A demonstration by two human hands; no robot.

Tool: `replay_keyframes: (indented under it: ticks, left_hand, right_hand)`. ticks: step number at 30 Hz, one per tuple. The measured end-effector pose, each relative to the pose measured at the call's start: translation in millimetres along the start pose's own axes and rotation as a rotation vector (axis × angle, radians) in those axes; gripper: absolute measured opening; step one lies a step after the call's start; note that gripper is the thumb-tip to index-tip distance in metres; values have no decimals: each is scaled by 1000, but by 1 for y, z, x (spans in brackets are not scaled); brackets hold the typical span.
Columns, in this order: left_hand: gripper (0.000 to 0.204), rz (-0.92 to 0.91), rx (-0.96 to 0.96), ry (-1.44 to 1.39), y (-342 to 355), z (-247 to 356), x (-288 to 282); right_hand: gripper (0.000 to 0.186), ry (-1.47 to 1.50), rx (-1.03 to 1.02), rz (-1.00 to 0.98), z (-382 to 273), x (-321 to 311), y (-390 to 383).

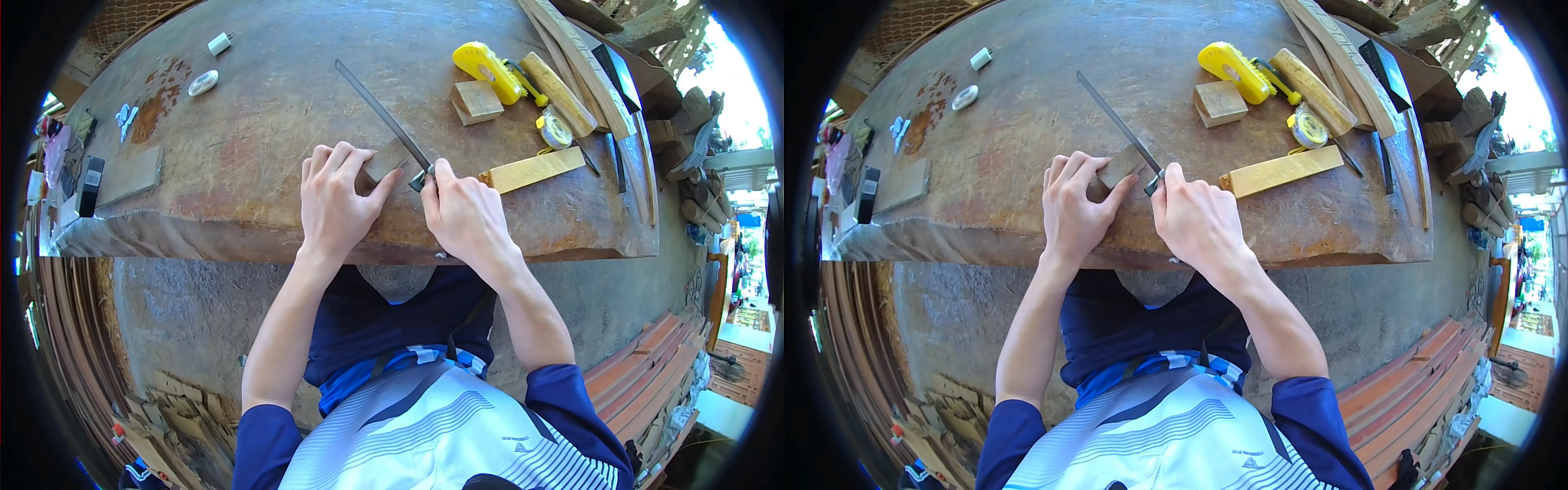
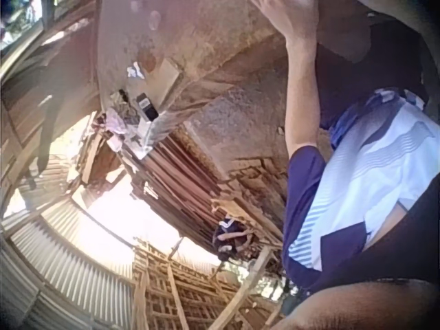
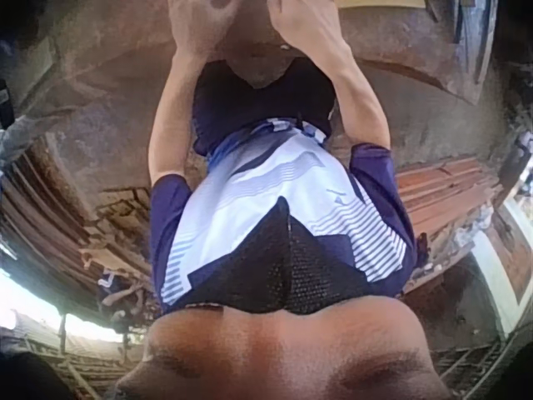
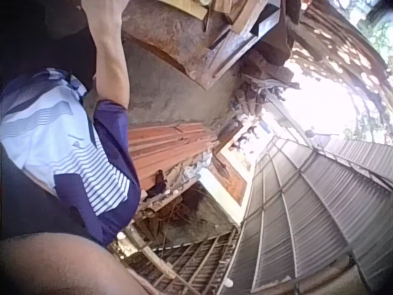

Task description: Cutting and shaping a small piece of wood using a hand-held hacksaw blade.

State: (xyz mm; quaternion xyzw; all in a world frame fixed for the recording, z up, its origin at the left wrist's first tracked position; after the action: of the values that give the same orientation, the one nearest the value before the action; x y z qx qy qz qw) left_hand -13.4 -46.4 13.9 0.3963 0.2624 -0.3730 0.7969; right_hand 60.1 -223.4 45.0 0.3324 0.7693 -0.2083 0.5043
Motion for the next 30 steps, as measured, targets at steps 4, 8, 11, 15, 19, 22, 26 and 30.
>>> replay_keyframes:
  ticks: [4,8,11,15,19,22,26,30]
  left_hand:
    - [40,9,2,1,0,-3,3]
    - [39,42,41,57,0,1,6]
    - [37,32,53,100,-1,4,3]
    - [37,42,81,167,-2,1,1]
    - [39,28,105,120,3,2,5]
    - [37,1,195,71,4,-4,4]
    - [37,-2,148,93,0,-9,5]
    - [37,62,84,125,1,-10,3]
  right_hand:
    - [26,-48,-11,-6,-1,-6,5]
    - [27,-62,-25,-16,2,-6,4]
    - [26,-51,-15,-32,3,-5,-4]
    - [23,-49,39,-52,5,-6,-55]
    - [22,-14,185,-105,12,-27,-103]
    - [23,-81,99,-113,8,-26,-80]
    - [24,-79,-42,-24,2,0,-30]
    - [25,-23,39,-59,-6,-3,-54]
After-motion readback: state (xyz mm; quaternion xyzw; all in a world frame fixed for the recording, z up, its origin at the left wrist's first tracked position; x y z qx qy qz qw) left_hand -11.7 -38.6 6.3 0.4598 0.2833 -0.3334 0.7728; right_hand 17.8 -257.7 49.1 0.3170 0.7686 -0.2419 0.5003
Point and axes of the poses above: each hand's wrist, its own y-axis towards the middle knuckle, its own x-axis out of the palm, z = x × y, the point moved 1 cm from there along y, towards the middle knuckle, and after that the axes turned 6 degrees about -x, right-handed, at the moved point
